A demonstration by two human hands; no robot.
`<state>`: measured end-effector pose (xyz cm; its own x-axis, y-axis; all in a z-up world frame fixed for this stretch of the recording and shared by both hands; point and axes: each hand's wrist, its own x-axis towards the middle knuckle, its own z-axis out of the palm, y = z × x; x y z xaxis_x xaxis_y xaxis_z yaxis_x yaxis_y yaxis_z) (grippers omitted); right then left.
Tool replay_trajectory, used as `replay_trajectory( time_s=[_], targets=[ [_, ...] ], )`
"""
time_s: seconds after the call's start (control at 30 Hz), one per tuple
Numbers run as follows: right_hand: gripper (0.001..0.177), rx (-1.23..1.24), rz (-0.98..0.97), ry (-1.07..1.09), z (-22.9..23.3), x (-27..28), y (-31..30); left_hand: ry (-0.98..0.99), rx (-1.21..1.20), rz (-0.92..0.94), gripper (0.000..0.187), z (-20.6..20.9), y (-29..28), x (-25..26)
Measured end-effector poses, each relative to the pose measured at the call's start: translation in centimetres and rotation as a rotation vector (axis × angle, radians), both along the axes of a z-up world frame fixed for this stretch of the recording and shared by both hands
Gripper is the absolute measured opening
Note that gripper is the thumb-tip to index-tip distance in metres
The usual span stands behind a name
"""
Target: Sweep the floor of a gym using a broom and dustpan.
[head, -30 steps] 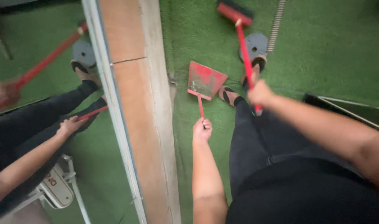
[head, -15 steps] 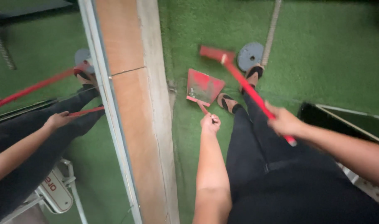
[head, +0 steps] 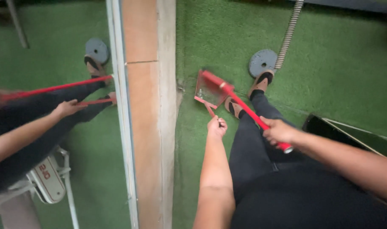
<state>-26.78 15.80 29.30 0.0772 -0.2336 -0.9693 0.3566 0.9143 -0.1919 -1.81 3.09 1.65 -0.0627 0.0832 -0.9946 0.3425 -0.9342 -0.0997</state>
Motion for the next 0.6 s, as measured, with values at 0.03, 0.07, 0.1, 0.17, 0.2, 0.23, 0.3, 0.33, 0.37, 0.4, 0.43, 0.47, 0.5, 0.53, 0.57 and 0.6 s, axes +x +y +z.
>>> replay_trajectory(
  time_s=[0.03,0.07,0.1,0.17,0.2,0.23,0.3,0.33,0.37,0.4,0.43,0.47,0.5,0.53,0.57,0.6],
  targets=[
    [0.089,-0.002,0.014,0.004,1.1,-0.4,0.6,0.004,-0.002,0.014,0.010,0.7,0.0,0.3],
    [0.087,0.003,0.065,-0.067,2.2,-0.8,1.2,0.016,0.007,0.003,0.014,1.5,0.1,0.8],
    [0.086,0.003,0.126,-0.135,3.2,-1.5,1.4,0.030,0.008,0.002,0.017,2.3,-0.3,0.9],
    [0.085,-0.072,0.285,-0.116,6.6,-2.4,0.9,0.063,-0.004,0.047,0.016,3.5,0.1,2.2],
    [0.084,-0.139,0.420,-0.104,8.4,-2.7,0.7,0.090,-0.006,0.068,0.015,4.1,0.3,2.9],
    [0.084,-0.145,0.446,-0.097,10.1,-2.9,0.9,0.098,-0.016,0.093,0.015,4.5,0.8,3.8],
    [0.079,-0.138,0.570,-0.109,13.3,-3.6,0.6,0.216,-0.025,0.163,0.014,5.2,1.3,5.6],
    [0.079,-0.155,0.608,-0.098,15.2,-3.9,-0.1,0.226,-0.049,0.197,0.014,5.1,1.6,6.1],
    [0.075,-0.127,0.679,-0.057,17.1,-3.8,-0.7,0.278,0.021,0.269,0.019,5.2,2.3,7.3],
    [0.073,-0.100,0.749,-0.014,19.0,-3.6,-1.3,0.335,0.090,0.340,0.026,5.3,3.1,8.5],
    [0.073,-0.111,0.788,-0.020,17.3,-4.1,0.6,0.331,0.074,0.378,0.026,6.5,3.8,9.3],
    [0.070,-0.330,0.907,0.082,15.5,-4.8,2.3,0.370,0.097,0.421,0.026,7.6,4.6,10.1],
    [0.069,-0.555,1.014,0.185,13.7,-5.7,3.9,0.414,0.119,0.461,0.027,8.7,5.2,10.5],
    [0.069,-0.570,1.049,0.176,14.4,-5.2,3.3,0.415,0.103,0.497,0.027,9.9,6.1,11.3],
    [0.070,-0.643,1.141,0.227,15.0,-5.0,2.5,0.444,0.087,0.501,0.028,11.0,6.9,11.6],
    [0.072,-0.719,1.231,0.278,15.5,-4.8,1.8,0.473,0.071,0.504,0.029,12.0,7.7,11.9]
  ],
)
